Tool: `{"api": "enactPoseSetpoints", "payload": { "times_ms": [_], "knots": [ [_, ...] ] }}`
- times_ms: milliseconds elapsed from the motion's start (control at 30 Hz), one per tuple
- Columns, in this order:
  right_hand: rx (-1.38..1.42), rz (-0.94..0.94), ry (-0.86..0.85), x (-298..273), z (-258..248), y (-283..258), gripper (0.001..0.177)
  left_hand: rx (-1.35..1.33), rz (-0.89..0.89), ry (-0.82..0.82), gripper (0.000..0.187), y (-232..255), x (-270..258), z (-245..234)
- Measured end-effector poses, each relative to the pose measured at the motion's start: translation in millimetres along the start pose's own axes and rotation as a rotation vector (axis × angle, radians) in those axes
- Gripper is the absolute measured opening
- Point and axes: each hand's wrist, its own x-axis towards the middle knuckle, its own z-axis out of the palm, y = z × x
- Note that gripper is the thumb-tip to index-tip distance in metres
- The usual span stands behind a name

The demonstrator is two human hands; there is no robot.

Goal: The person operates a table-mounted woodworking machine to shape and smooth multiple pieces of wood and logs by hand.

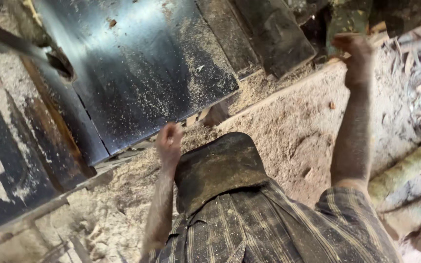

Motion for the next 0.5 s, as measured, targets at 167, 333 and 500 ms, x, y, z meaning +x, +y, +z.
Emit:
{"api": "enactPoseSetpoints", "payload": {
  "times_ms": [167,333,500],
  "knots": [
    [-0.237,0.497,-0.069,23,78,5,0.051,0.043,0.422,-0.102,0.057,94,79,83],
    [0.197,0.491,-0.326,38,109,-1,0.091,0.115,0.383,-0.233,0.097,133,130,204],
    [0.068,0.556,-0.326,-13,171,-3,0.089,0.257,0.35,-0.009,0.136,131,117,268]
  ]
}}
